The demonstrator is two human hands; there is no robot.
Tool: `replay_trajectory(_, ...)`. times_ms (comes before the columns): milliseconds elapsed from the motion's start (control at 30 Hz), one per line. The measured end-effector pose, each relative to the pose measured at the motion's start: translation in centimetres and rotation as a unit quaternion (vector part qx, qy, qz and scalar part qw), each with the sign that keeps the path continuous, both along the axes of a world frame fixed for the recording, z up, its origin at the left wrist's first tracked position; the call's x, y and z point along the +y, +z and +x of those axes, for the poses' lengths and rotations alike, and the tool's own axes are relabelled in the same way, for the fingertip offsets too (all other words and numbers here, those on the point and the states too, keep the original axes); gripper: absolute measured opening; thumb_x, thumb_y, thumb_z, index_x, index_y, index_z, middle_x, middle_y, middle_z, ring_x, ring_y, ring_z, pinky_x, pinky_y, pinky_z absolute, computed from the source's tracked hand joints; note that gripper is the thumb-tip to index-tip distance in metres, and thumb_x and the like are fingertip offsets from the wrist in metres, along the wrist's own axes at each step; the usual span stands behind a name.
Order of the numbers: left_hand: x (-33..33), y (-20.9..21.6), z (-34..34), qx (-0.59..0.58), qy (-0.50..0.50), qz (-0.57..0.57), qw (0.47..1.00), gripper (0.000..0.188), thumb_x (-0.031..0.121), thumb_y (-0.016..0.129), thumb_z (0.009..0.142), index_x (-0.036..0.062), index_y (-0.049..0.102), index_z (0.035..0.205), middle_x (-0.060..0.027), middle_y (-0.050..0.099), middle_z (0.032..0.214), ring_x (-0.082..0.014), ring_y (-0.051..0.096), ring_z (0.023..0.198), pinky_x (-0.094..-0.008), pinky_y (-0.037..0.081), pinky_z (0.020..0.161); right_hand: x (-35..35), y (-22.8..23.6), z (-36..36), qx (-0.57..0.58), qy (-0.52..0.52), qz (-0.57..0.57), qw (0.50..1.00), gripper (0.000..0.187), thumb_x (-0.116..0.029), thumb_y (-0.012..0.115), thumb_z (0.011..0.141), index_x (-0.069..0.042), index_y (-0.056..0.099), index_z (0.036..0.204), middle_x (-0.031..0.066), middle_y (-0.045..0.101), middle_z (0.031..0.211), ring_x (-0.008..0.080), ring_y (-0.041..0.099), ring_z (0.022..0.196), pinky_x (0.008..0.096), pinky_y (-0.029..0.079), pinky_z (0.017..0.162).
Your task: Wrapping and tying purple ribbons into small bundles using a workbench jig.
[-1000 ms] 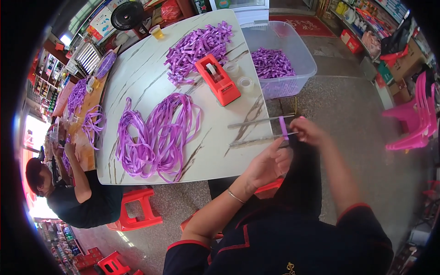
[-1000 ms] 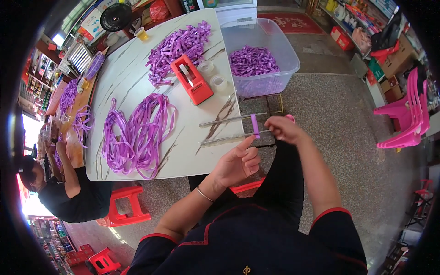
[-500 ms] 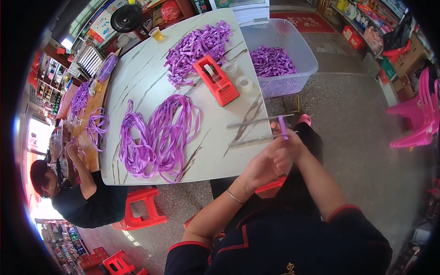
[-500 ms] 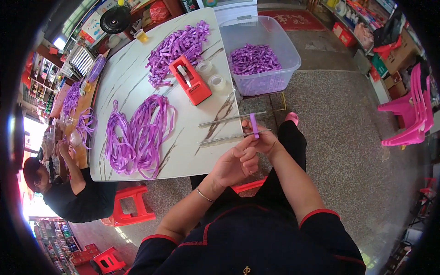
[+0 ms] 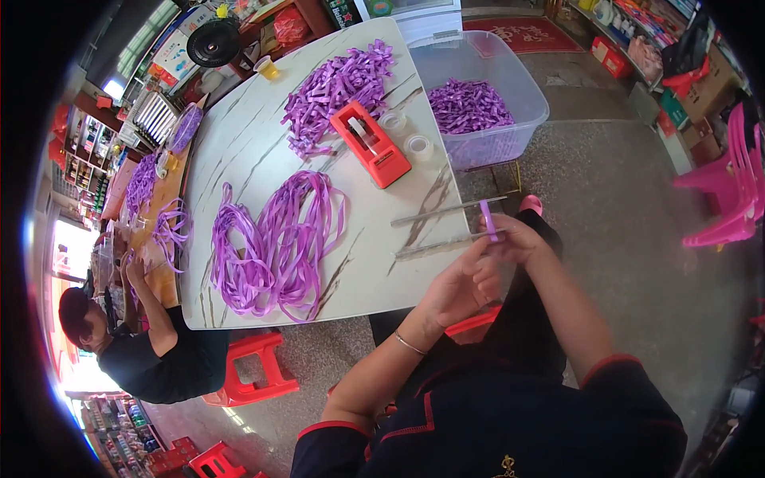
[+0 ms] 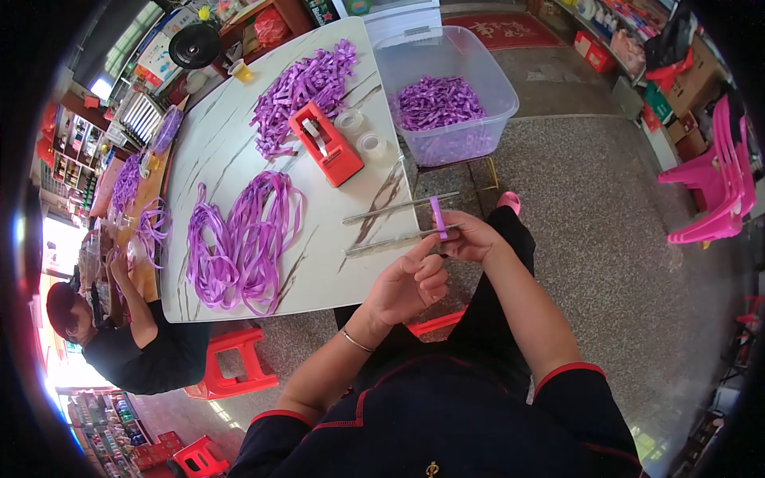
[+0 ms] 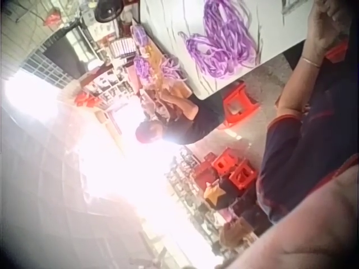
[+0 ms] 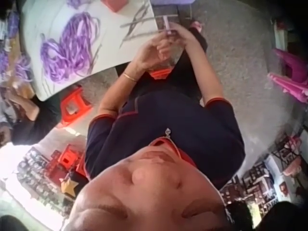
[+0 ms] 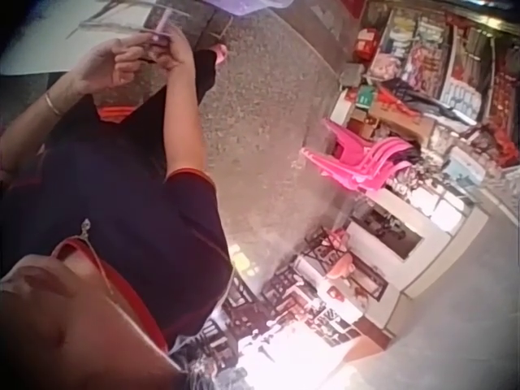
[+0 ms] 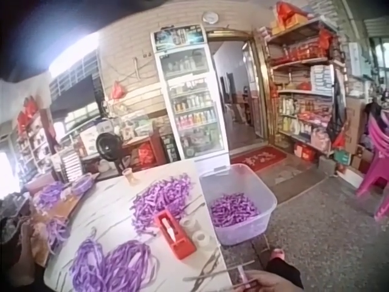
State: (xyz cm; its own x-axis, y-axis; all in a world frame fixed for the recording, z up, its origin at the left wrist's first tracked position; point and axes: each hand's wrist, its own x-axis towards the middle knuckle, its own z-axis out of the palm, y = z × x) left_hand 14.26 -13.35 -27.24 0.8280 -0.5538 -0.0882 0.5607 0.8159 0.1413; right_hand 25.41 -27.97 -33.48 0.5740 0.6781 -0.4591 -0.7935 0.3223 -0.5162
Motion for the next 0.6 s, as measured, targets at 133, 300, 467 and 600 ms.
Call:
replay_trajectory(133,0.0,-0.3,0.0,-0.018,-0.005,-0.001,1.000,0.053,0.013,0.052,0.083,0.0140,0.032,0.133,0.0014,0.036,0.072,-0.0116,0.039,0.066,-0.0241,0.036,0.064,-0.7,2.3,0.1,0.036,0.011,-0.087,0.995,0.014,-0.025,0.061,0.084,-0.013,0.056,0.079,-0.0080,0.046,0.062,0.0006,0.034,0.046,0.0170,0.026,0.042)
replay_trajectory(300,-0.2,0.4,-0.1,0.016,0.006,0.025,1.000,0.043,0.010,0.047,0.082,0.0164,0.045,0.124,0.0018,0.033,0.067,-0.0110,0.035,0.064,-0.0237,0.033,0.062,-1.7,3.7,0.8,0.049,0.036,-0.119,0.991,0.019,-0.029,0.057,0.086,-0.011,0.057,0.081,-0.0100,0.041,0.059,-0.0006,0.029,0.044,0.0140,0.021,0.039)
replay_trajectory(467,-0.1,0.4,0.0,0.014,0.004,0.019,1.000,0.043,0.009,0.047,0.081,0.0162,0.045,0.124,0.0016,0.033,0.066,-0.0110,0.035,0.063,-0.0238,0.033,0.062,-3.1,3.8,1.4,0.048,0.066,-0.066,0.994,0.039,-0.039,0.049,0.090,-0.002,0.059,0.099,-0.0114,0.032,0.056,-0.0016,0.025,0.044,0.0115,0.018,0.038)
replay_trajectory(600,-0.1,0.3,-0.1,0.018,0.004,0.016,1.000,0.044,0.009,0.047,0.081,0.0162,0.045,0.124,0.0015,0.033,0.066,-0.0111,0.035,0.063,-0.0238,0.033,0.062,-3.6,4.5,0.8,0.010,0.061,-0.069,0.996,0.042,-0.041,0.050,0.089,-0.001,0.058,0.102,-0.0117,0.030,0.056,-0.0018,0.023,0.045,0.0126,0.017,0.038)
